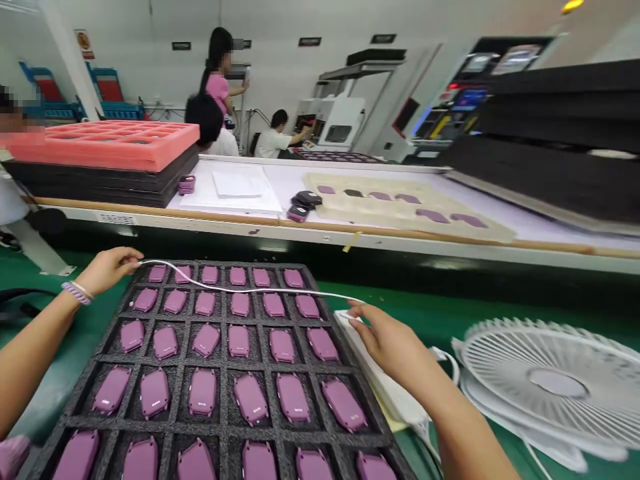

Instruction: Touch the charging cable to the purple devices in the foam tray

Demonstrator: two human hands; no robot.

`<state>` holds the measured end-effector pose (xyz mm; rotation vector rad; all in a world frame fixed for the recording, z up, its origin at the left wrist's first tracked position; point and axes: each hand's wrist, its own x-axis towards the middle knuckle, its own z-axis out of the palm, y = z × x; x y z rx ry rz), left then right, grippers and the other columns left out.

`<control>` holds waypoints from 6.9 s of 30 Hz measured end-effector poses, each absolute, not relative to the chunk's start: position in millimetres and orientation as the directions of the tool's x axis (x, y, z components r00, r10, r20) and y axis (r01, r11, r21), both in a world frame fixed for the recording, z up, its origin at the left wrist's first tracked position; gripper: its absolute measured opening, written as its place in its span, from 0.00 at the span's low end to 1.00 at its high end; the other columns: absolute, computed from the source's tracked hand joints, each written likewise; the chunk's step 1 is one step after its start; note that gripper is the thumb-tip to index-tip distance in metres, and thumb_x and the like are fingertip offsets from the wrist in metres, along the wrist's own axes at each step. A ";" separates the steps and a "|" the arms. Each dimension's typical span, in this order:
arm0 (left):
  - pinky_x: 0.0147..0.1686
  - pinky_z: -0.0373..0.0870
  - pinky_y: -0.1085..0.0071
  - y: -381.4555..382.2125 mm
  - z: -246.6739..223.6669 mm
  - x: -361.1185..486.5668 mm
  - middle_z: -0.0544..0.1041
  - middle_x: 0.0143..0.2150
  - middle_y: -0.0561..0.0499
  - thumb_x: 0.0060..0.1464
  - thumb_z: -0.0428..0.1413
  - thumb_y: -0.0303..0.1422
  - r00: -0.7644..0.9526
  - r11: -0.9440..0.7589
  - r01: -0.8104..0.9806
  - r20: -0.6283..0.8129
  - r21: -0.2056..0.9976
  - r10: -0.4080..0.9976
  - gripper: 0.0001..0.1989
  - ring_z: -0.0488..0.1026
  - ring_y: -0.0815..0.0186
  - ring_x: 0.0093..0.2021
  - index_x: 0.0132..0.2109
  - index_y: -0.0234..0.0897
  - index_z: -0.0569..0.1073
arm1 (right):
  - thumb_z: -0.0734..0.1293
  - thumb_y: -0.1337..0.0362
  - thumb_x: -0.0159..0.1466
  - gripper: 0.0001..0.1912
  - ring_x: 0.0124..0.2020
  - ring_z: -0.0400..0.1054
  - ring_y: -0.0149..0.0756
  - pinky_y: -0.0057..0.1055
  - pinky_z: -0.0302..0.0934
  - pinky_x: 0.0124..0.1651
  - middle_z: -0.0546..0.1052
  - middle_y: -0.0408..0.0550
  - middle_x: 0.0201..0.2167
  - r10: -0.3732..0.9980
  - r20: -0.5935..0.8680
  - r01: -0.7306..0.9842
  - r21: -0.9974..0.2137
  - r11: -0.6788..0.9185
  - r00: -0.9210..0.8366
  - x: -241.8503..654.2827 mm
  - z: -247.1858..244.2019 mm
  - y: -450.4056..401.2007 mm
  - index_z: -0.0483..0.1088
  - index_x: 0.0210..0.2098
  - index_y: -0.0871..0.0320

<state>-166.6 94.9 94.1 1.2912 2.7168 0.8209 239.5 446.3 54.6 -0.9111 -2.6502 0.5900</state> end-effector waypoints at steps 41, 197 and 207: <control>0.40 0.68 0.67 164.9 56.7 -155.1 0.78 0.33 0.47 0.54 0.53 0.36 -0.736 0.450 0.642 0.334 0.621 0.588 0.13 0.70 0.63 0.31 0.39 0.34 0.78 | 0.66 0.63 0.67 0.21 0.46 0.72 0.53 0.34 0.61 0.38 0.78 0.58 0.44 0.563 -0.141 0.541 0.167 0.824 -0.814 114.0 95.5 436.4 0.68 0.58 0.62; 0.44 0.67 0.65 132.2 75.0 -190.7 0.79 0.40 0.45 0.49 0.49 0.61 -0.488 0.449 0.627 -0.128 0.636 0.863 0.32 0.72 0.55 0.42 0.38 0.35 0.76 | 0.73 0.64 0.59 0.09 0.43 0.71 0.54 0.39 0.63 0.44 0.76 0.58 0.38 0.423 0.105 0.395 -0.211 0.894 -0.900 84.7 67.1 408.7 0.71 0.36 0.59; 0.33 0.64 0.70 135.2 76.8 -189.3 0.76 0.30 0.49 0.53 0.53 0.49 -0.494 0.452 0.634 -0.121 0.627 0.861 0.20 0.69 0.63 0.31 0.31 0.35 0.76 | 0.58 0.37 0.64 0.31 0.38 0.72 0.44 0.34 0.66 0.42 0.78 0.53 0.41 0.212 -0.096 0.216 -0.714 0.667 -0.973 98.6 73.5 444.3 0.72 0.42 0.59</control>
